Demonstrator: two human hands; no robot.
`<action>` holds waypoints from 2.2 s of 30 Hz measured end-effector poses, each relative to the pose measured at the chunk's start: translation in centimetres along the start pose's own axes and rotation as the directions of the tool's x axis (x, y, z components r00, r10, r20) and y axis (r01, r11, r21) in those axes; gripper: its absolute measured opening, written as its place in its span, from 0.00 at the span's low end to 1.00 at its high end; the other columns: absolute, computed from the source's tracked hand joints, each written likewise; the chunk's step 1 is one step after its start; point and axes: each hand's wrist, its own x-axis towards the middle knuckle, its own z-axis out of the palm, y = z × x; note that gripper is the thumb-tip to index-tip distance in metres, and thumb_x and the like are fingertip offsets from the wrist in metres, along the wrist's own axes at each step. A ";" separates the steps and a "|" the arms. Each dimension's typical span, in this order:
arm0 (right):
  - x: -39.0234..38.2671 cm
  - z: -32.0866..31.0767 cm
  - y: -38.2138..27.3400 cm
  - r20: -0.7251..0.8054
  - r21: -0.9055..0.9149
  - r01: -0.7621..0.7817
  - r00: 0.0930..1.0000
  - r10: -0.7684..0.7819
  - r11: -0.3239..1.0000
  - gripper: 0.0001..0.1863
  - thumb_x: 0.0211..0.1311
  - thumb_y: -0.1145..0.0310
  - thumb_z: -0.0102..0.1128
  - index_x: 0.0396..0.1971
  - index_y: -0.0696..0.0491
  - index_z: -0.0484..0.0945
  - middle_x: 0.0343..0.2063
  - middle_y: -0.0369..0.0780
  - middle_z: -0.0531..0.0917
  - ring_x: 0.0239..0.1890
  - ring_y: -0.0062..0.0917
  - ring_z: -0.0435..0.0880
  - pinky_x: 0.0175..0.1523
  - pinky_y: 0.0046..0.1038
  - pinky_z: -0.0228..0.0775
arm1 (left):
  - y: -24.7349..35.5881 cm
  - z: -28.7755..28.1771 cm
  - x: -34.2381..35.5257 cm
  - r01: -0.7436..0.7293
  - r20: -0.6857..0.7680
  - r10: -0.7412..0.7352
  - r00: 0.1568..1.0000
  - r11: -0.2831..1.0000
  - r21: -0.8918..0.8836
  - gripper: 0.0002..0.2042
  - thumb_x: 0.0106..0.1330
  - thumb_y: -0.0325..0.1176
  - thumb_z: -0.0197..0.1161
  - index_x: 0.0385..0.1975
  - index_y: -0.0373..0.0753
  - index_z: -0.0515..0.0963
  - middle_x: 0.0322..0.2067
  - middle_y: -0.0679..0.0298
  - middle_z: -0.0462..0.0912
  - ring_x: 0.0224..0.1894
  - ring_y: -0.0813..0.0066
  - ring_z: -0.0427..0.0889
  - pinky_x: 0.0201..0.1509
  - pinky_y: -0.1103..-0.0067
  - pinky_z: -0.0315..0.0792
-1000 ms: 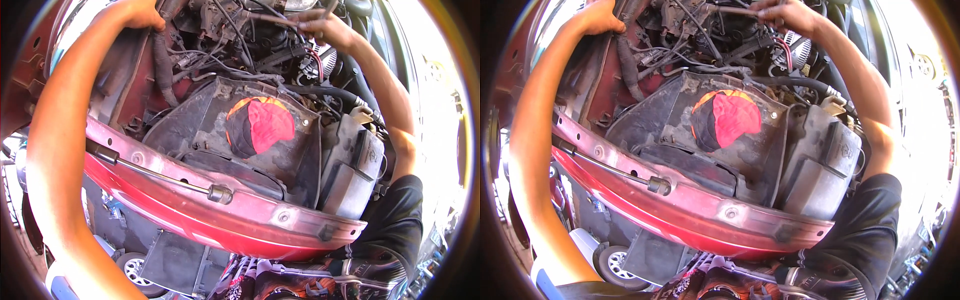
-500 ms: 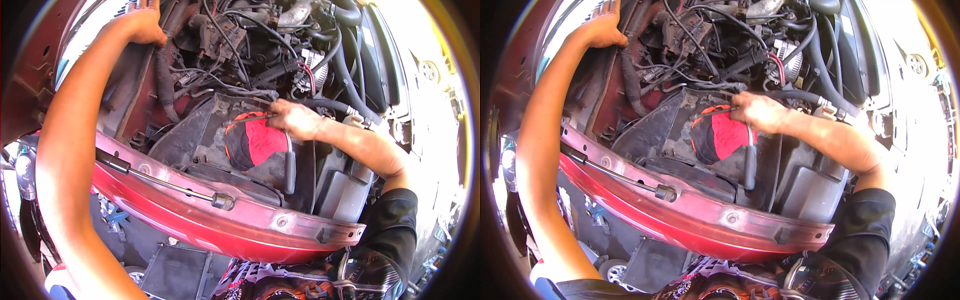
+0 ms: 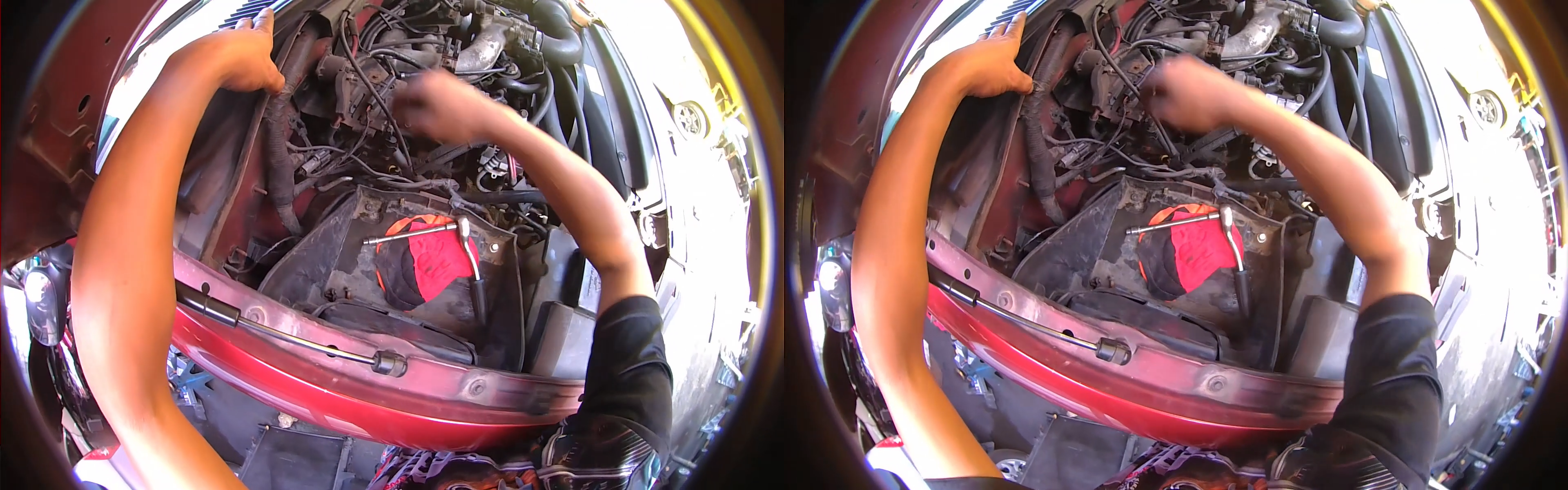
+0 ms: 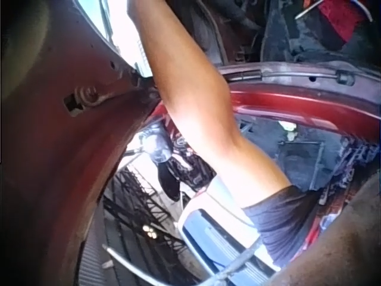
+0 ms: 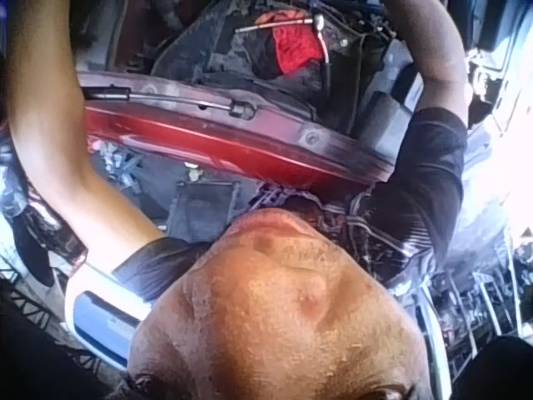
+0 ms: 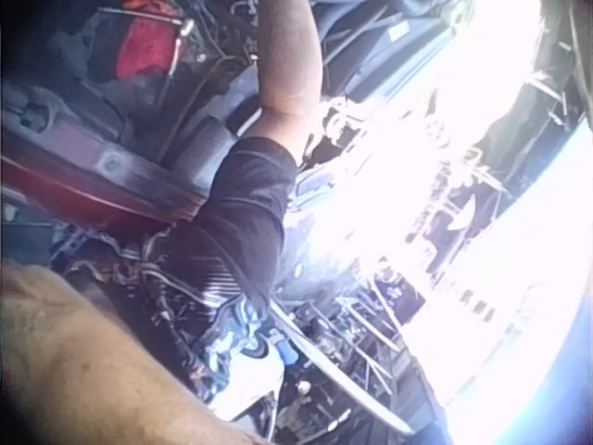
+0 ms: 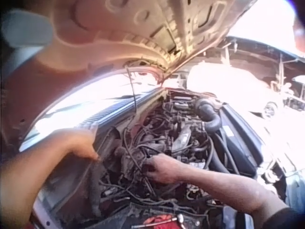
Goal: Repair and adjust components within the engine bay of a vehicle.
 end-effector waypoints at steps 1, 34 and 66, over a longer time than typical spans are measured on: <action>3.7 -0.1 1.9 -0.141 -0.077 -0.221 0.968 0.209 0.972 0.17 0.61 0.61 0.60 0.43 0.57 0.85 0.37 0.51 0.87 0.41 0.45 0.87 0.49 0.41 0.79 | 0.1 -0.1 -0.1 -0.002 0.012 0.002 1.000 1.000 0.003 0.59 0.55 0.49 0.72 0.79 0.35 0.36 0.77 0.38 0.46 0.78 0.40 0.50 0.80 0.61 0.53; 16.5 7.3 13.1 -0.306 0.583 -0.329 0.758 0.576 0.743 0.27 0.57 0.48 0.66 0.45 0.56 0.88 0.38 0.50 0.89 0.45 0.38 0.89 0.57 0.35 0.76 | -2.0 0.2 0.2 -0.154 -0.011 0.154 0.988 0.988 -0.004 0.55 0.60 0.53 0.65 0.78 0.30 0.37 0.76 0.34 0.45 0.79 0.44 0.50 0.80 0.64 0.50; 17.7 7.1 10.4 -0.501 0.300 -0.514 0.632 0.592 0.803 0.24 0.63 0.49 0.58 0.43 0.56 0.86 0.41 0.55 0.86 0.49 0.51 0.85 0.57 0.46 0.76 | -2.6 0.2 -0.3 -0.253 -0.132 0.240 0.962 0.963 -0.095 0.55 0.58 0.50 0.68 0.75 0.21 0.43 0.72 0.34 0.59 0.77 0.51 0.59 0.78 0.71 0.55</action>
